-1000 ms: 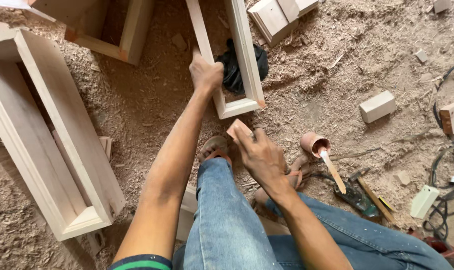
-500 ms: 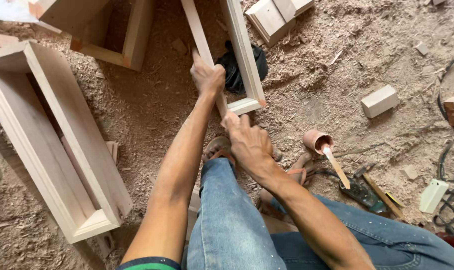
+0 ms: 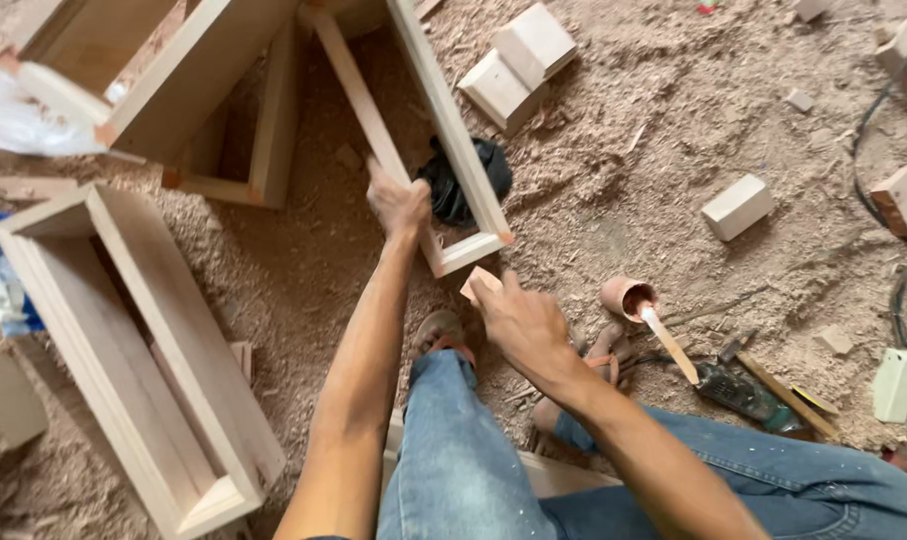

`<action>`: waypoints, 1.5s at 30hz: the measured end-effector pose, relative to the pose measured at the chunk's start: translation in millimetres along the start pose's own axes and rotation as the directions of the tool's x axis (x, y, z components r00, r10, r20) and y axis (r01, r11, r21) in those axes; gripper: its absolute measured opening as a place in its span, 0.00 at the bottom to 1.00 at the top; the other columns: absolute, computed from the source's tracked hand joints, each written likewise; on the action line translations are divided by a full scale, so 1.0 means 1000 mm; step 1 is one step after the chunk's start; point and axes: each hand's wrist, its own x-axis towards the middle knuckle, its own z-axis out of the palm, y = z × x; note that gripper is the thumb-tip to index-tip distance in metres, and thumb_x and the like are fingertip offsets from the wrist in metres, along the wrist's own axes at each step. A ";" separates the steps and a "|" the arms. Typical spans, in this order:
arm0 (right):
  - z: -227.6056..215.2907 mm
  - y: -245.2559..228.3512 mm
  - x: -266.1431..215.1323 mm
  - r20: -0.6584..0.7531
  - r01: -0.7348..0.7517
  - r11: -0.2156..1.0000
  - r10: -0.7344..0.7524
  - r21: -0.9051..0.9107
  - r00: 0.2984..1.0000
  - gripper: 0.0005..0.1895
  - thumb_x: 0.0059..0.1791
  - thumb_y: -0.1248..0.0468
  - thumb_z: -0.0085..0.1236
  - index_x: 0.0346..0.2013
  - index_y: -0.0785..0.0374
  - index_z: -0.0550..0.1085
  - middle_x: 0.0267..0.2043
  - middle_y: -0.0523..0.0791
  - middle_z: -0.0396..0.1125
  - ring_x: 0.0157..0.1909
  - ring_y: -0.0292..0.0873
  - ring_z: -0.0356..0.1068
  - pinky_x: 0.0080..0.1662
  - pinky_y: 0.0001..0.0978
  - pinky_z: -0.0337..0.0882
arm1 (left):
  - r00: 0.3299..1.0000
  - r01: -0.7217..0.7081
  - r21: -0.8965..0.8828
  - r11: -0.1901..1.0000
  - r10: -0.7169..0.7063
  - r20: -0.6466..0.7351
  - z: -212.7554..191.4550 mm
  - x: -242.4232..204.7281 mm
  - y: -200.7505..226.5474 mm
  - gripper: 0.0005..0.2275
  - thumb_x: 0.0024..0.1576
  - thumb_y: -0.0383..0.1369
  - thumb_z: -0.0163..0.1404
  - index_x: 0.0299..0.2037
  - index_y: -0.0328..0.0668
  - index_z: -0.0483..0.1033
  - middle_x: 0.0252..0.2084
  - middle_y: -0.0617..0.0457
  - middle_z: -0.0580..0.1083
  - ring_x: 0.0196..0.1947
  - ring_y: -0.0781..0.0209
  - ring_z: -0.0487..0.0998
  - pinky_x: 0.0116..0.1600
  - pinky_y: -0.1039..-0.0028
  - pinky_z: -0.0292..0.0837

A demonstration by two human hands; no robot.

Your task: The person applies a reddish substance to the corners of a rectangular wooden frame using a small wooden stick. They repeatedly dip the stick into a container and rub the substance onto the joints of the frame.

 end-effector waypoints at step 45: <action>0.025 0.001 -0.016 -0.164 -0.009 0.961 0.057 0.278 0.985 0.21 0.55 0.54 0.52 0.63 0.50 0.71 0.34 0.52 0.64 0.23 0.52 0.71 0.22 0.47 0.72 | 0.948 0.146 0.094 0.985 -0.167 0.272 -0.004 0.005 0.013 0.28 0.48 0.30 0.52 0.61 0.32 0.64 0.48 0.36 0.76 0.45 0.44 0.81 0.53 0.57 0.79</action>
